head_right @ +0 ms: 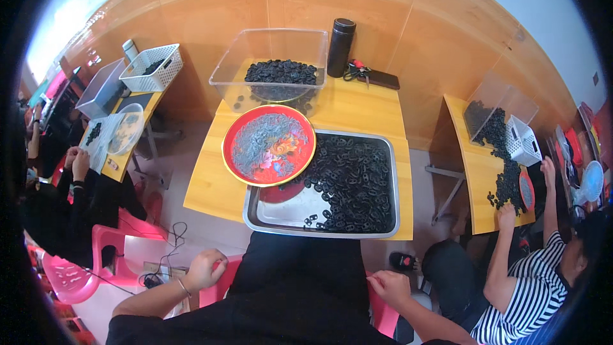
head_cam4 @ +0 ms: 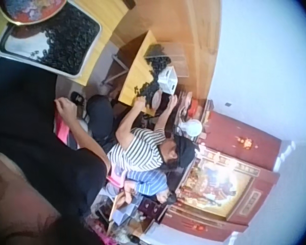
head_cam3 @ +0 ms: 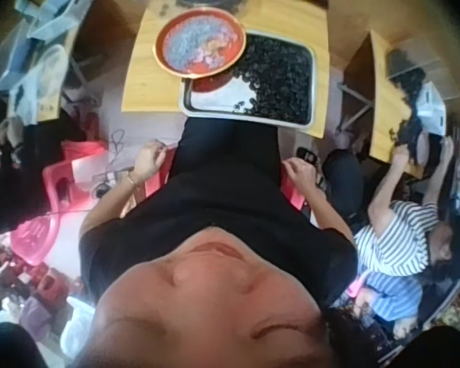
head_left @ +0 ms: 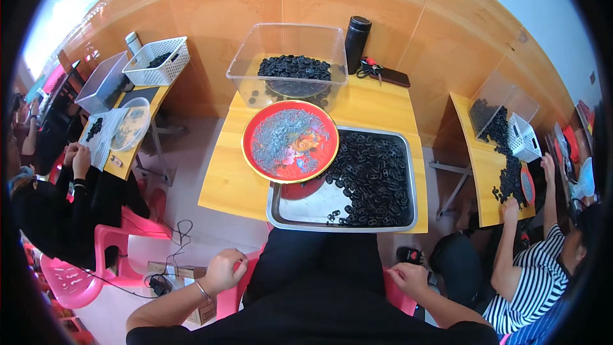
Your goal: The person assembles cord lock toggles by picking up springs from a round dish and plastic components from a metal tray and fitting them together by hand.
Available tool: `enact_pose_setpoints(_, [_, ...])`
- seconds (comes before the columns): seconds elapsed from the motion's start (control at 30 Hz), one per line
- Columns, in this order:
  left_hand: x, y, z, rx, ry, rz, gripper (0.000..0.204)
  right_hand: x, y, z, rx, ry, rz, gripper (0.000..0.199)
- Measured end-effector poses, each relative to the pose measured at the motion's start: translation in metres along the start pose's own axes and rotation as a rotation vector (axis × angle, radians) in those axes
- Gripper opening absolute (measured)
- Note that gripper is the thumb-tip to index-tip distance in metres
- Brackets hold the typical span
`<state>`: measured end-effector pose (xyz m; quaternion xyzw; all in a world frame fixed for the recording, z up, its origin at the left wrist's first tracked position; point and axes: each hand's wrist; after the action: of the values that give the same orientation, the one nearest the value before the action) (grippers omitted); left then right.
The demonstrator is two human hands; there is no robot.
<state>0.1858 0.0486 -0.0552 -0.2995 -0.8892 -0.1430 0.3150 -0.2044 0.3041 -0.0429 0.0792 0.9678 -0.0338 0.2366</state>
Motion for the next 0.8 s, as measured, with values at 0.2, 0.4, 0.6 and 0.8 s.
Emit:
enact_pose_setpoints(0.2, [0.005,-0.001,-0.001,-0.034,-0.013,-0.034,0.010,0.000,-0.003,-0.002,0.026,0.007,-0.074,0.016])
enact_pose_setpoints(0.4, [0.005,-0.001,-0.002,-0.051,-0.042,-0.003,0.009,0.001,0.002,-0.001,0.031,0.048,-0.074,0.016])
enact_pose_setpoints(0.6, [0.004,0.003,-0.002,-0.066,-0.064,0.010,0.009,-0.003,0.003,-0.001,0.002,0.076,-0.056,0.017])
enact_pose_setpoints(0.8, [0.003,0.004,-0.002,-0.045,-0.051,0.036,0.009,-0.005,0.014,0.003,0.004,0.109,-0.047,0.018])
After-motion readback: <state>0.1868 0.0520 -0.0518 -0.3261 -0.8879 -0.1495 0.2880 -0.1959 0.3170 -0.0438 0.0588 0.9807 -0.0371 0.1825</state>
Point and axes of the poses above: each hand's wrist, its own y-axis away from the middle knuckle, its own z-axis out of the palm, x = y × z, and after that the axes turned 11 degrees about -z, right-handed
